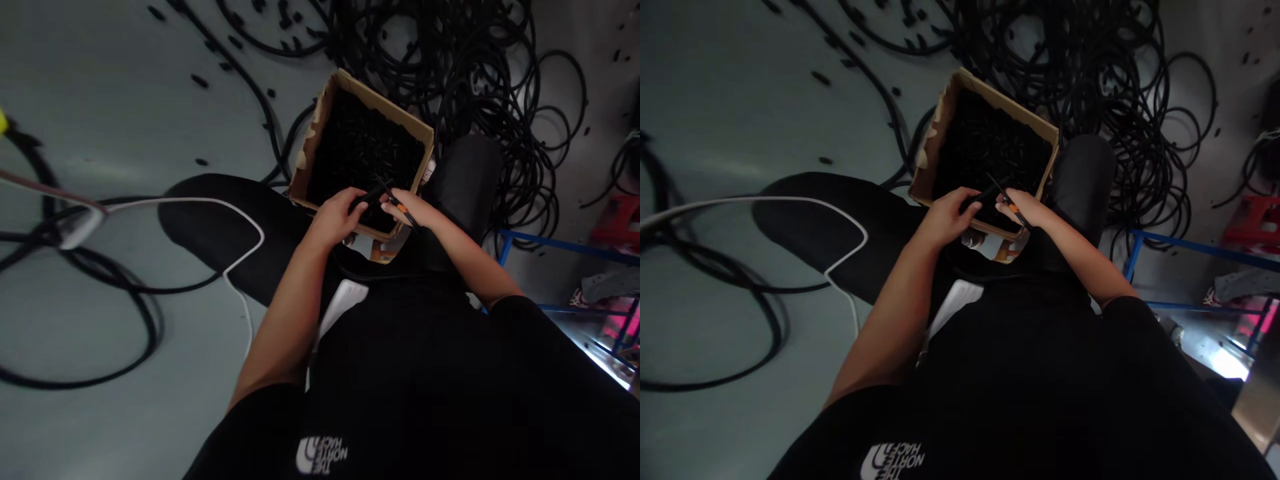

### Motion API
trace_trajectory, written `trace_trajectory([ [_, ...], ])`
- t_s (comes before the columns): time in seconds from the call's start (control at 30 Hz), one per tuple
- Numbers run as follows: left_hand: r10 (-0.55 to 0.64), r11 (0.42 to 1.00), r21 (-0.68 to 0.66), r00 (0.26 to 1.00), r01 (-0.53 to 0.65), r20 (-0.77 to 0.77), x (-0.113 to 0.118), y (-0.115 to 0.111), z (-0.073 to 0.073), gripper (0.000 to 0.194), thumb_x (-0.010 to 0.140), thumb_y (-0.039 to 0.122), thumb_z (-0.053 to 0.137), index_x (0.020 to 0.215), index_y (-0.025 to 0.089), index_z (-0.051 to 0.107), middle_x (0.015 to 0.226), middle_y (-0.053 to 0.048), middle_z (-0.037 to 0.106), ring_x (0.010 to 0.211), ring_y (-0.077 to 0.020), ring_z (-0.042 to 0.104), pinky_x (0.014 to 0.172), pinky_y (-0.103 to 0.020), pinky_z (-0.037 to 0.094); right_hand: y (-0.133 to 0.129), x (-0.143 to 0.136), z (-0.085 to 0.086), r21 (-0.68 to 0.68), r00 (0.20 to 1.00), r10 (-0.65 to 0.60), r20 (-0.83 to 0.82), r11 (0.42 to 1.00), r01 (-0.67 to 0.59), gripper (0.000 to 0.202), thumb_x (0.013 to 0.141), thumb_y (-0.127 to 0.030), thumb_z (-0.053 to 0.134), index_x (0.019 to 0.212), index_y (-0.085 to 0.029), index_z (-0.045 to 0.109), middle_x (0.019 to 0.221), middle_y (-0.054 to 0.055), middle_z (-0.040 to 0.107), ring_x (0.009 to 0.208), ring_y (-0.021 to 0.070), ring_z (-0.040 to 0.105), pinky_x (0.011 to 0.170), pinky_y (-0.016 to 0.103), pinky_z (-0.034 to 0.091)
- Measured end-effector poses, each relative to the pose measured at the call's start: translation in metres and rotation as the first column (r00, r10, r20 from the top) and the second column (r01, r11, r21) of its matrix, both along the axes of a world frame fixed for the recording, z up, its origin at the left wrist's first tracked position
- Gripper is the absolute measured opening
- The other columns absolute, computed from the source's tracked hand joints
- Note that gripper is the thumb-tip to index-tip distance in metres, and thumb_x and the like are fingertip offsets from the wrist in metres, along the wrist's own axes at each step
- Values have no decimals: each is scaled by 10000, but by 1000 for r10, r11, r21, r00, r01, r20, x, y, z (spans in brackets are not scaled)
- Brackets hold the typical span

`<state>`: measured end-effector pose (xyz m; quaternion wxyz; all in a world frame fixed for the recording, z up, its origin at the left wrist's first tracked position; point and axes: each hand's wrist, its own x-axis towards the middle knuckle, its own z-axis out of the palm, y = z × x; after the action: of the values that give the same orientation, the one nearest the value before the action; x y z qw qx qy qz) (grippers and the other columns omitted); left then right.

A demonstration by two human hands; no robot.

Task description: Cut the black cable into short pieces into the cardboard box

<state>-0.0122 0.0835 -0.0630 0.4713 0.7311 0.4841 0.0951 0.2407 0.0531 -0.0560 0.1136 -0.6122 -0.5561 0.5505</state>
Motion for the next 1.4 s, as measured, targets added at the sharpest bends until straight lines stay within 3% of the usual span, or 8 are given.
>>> trace_trajectory([
  [0.2, 86, 996, 6, 987, -86, -136, 20, -6, -1, 376, 1138, 379, 699, 1481, 231, 738, 1434, -178, 875, 1343, -396, 828, 1145, -477, 637, -2, -8, 6, 9, 989, 85, 122, 996, -86, 37, 1141, -230, 714, 1137, -201, 736, 911, 12, 761, 902, 211, 759, 919, 317, 561],
  [0.47, 25, 1000, -1, 999, -25, -30, 26, -9, -13, 383, 1191, 407, 582, 1470, 203, 749, 1362, -179, 886, 1251, -370, 831, 1084, -436, 632, 2, -9, -7, 112, 976, 98, 196, 986, -121, 168, 1050, -260, 876, 1104, -209, 726, 1166, 105, 805, 1121, 280, 771, 1059, 388, 610],
  [0.7, 99, 994, -50, 994, -102, -45, 20, -3, -24, 341, 1247, 439, 482, 1294, 224, 742, 1026, -107, 825, 958, -309, 770, 988, -418, 600, -8, -4, 0, 120, 964, 107, 242, 983, -139, 167, 1152, -255, 769, 1282, -171, 833, 1183, 112, 880, 1147, 288, 847, 1090, 386, 591],
  [0.87, -30, 986, -160, 990, 52, 138, 17, 3, -30, 381, 1221, 520, 490, 1018, 245, 659, 875, -68, 731, 822, -257, 677, 863, -378, 558, -6, 3, -11, 110, 975, 167, 149, 977, -184, 216, 1098, -240, 771, 1293, -161, 826, 1263, 127, 900, 1141, 271, 837, 1067, 363, 595],
  [0.97, -80, 954, -257, 958, 153, 274, 14, 3, -36, 495, 1207, 680, 507, 1002, 250, 641, 787, -28, 639, 695, -224, 598, 720, -348, 516, -2, 8, -16, 107, 973, 198, 115, 972, -210, 197, 1019, -213, 783, 1204, -160, 826, 1232, 117, 904, 1126, 268, 828, 1023, 344, 584],
  [1.1, 104, 954, -299, 965, -29, 240, 9, 5, -45, 553, 1184, 789, 564, 1026, 261, 607, 753, 6, 568, 649, -200, 553, 618, -308, 460, 0, 14, -16, 93, 977, 156, 143, 981, -170, 158, 979, -238, 824, 1125, -180, 841, 1066, 63, 873, 1026, 250, 813, 988, 343, 576],
  [1.23, 242, 935, -313, 948, -170, 207, 5, 10, -47, 408, 1195, 619, 628, 1072, 231, 652, 857, -26, 653, 707, -188, 624, 648, -294, 528, -2, 17, -16, 31, 994, -34, 100, 999, 31, 162, 1072, -291, 772, 1202, -198, 797, 974, 35, 818, 879, 220, 780, 905, 345, 620],
  [1.4, 332, 919, -316, 893, -234, 304, 6, 9, -43, 446, 1105, 572, 852, 1345, 260, 644, 888, 14, 680, 638, -161, 664, 573, -254, 539, -3, 15, -16, 14, 997, -75, 7, 997, 74, 124, 1048, -257, 813, 1156, -216, 770, 1135, 59, 865, 1006, 212, 800, 1010, 347, 653],
])
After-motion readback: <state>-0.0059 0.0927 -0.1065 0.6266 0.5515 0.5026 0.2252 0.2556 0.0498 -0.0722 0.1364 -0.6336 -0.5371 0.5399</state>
